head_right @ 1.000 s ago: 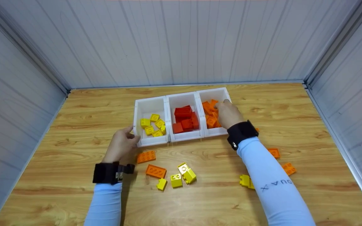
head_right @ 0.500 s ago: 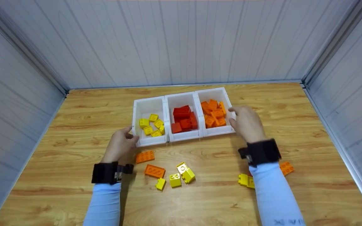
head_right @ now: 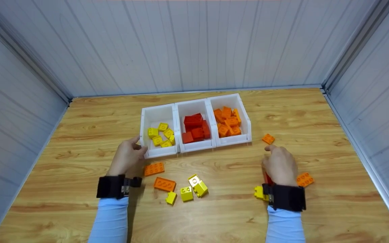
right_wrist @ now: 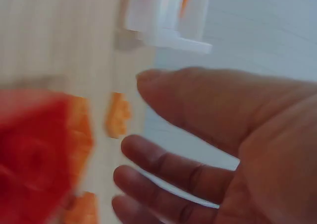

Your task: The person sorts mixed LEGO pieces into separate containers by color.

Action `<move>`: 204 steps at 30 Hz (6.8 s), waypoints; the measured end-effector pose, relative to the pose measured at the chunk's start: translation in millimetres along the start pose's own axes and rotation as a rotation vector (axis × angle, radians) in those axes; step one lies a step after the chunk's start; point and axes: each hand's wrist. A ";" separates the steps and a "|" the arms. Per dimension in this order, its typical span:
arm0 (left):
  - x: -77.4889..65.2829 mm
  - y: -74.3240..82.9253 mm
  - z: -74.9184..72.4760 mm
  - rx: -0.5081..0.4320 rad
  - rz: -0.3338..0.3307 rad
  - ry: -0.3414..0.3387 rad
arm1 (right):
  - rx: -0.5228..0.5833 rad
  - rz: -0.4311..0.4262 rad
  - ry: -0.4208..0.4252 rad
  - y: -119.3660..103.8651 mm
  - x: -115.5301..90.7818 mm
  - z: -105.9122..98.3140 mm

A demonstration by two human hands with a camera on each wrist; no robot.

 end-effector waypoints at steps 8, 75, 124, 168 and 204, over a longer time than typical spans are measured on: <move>1.5 0.6 1.2 0.000 -0.015 -0.004 | -0.024 0.007 -0.072 9.2 2.1 9.7; 0.1 -0.5 2.7 0.025 0.015 0.010 | 0.038 0.061 0.174 21.3 -24.9 -14.0; -0.4 1.2 0.9 0.013 -0.007 -0.005 | 0.078 0.028 0.226 0.7 -16.2 -9.2; 0.0 4.6 0.8 0.032 0.054 -0.002 | 0.090 -0.184 -0.029 -90.4 119.7 -61.2; 1.5 -0.7 0.4 0.020 0.035 0.007 | -0.095 0.186 -0.112 85.4 -36.7 -5.6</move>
Point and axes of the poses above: each hand's wrist, its own x-axis towards the middle knuckle, its own z-axis out of the palm, y = z × x, and after that the axes turned 13 degrees about -y, right-handed
